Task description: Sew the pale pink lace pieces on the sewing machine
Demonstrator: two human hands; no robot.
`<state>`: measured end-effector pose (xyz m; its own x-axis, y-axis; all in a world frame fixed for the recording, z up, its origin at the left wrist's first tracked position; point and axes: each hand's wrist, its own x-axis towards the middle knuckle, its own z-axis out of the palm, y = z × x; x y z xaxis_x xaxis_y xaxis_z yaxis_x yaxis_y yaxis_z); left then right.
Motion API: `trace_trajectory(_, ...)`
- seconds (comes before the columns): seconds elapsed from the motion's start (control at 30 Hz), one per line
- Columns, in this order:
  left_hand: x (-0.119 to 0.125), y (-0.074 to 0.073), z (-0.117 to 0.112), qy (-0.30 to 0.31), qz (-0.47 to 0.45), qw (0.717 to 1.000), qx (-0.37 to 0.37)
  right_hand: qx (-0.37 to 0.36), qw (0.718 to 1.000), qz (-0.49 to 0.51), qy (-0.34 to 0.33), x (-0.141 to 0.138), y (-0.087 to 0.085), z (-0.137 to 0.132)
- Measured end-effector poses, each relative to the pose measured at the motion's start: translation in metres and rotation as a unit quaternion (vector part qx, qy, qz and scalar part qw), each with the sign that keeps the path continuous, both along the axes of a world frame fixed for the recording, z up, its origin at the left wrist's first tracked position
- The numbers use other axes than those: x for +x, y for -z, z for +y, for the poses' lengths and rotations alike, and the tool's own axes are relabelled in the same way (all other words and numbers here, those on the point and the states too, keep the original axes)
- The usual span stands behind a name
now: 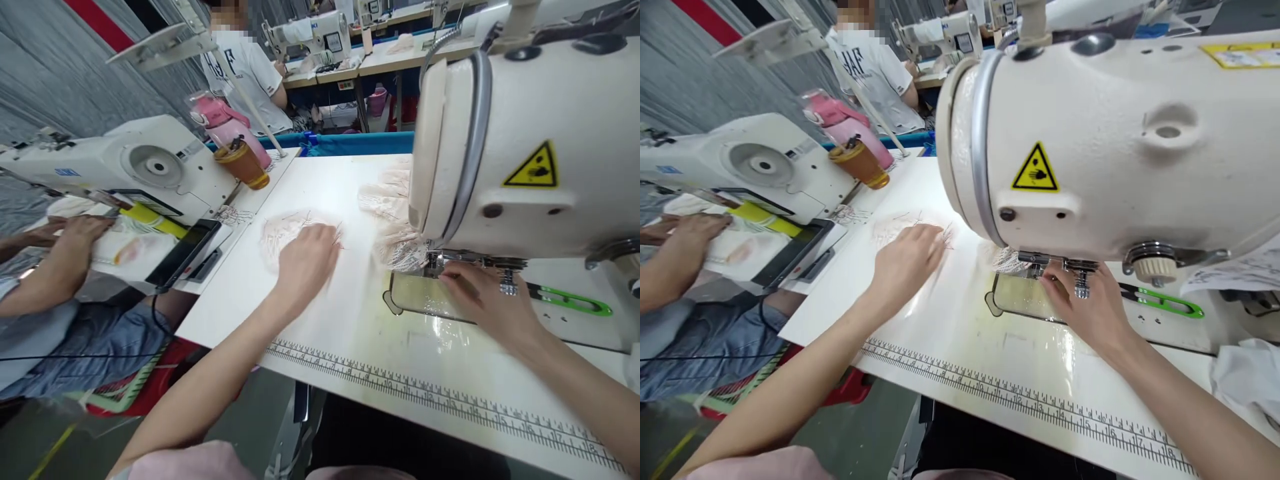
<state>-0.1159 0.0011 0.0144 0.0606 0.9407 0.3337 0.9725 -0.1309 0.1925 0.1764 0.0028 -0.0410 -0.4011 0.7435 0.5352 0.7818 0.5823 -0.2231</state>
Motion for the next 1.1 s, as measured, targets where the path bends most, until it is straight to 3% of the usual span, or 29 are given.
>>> trace_trajectory(0.2, -0.053, 0.010, 0.009, -0.079, -0.170, 0.982, 0.010, 0.009, 1.000, -0.010, 0.003, 0.000, 0.001, 0.002)
trace_trajectory(0.33, -0.069, -0.004, 0.015, -0.099, -0.314, 0.943, 0.037, 0.016, 1.000, 0.005, -0.009, -0.001, 0.003, 0.003)
trace_trajectory(0.43, -0.059, -0.021, 0.004, -0.058, -0.411, 0.909, 0.028, 0.021, 1.000, 0.012, 0.002, -0.002, 0.002, 0.003)
trace_trajectory(0.53, -0.020, -0.026, -0.017, 0.056, -0.498, 0.865, -0.024, -0.026, 0.998, 0.063, -0.004, -0.004, -0.002, 0.003)
trace_trajectory(0.6, 0.015, -0.023, -0.030, 0.174, -0.405, 0.882, -0.168, -0.048, 0.995, 0.091, 0.006, -0.004, -0.004, 0.003)
trace_trajectory(0.63, 0.032, -0.020, -0.036, 0.245, -0.337, 0.876, -0.243, -0.051, 0.994, 0.093, 0.016, -0.004, -0.005, 0.003)
trace_trajectory(0.7, 0.062, -0.014, -0.044, 0.350, -0.215, 0.867, -0.281, -0.052, 0.994, 0.088, 0.028, -0.002, -0.006, 0.003)
trace_trajectory(0.77, 0.080, -0.006, -0.049, 0.384, -0.128, 0.893, -0.198, -0.045, 0.995, 0.084, 0.007, -0.001, -0.007, 0.003)
trace_trajectory(0.87, 0.087, 0.005, -0.050, 0.354, -0.010, 0.933, -0.060, 0.001, 0.993, 0.068, -0.100, 0.000, -0.008, 0.003)
trace_trajectory(0.97, 0.084, 0.011, -0.048, 0.361, 0.053, 0.931, -0.030, 0.080, 0.975, 0.037, -0.205, 0.000, -0.009, 0.002)
trace_trajectory(1.03, 0.081, 0.010, -0.045, 0.370, 0.057, 0.927, -0.024, 0.096, 0.976, 0.008, -0.194, 0.001, -0.009, 0.001)
trace_trajectory(1.1, 0.081, 0.009, -0.042, 0.361, 0.061, 0.931, -0.009, 0.059, 0.988, -0.029, -0.140, 0.001, -0.009, 0.000)
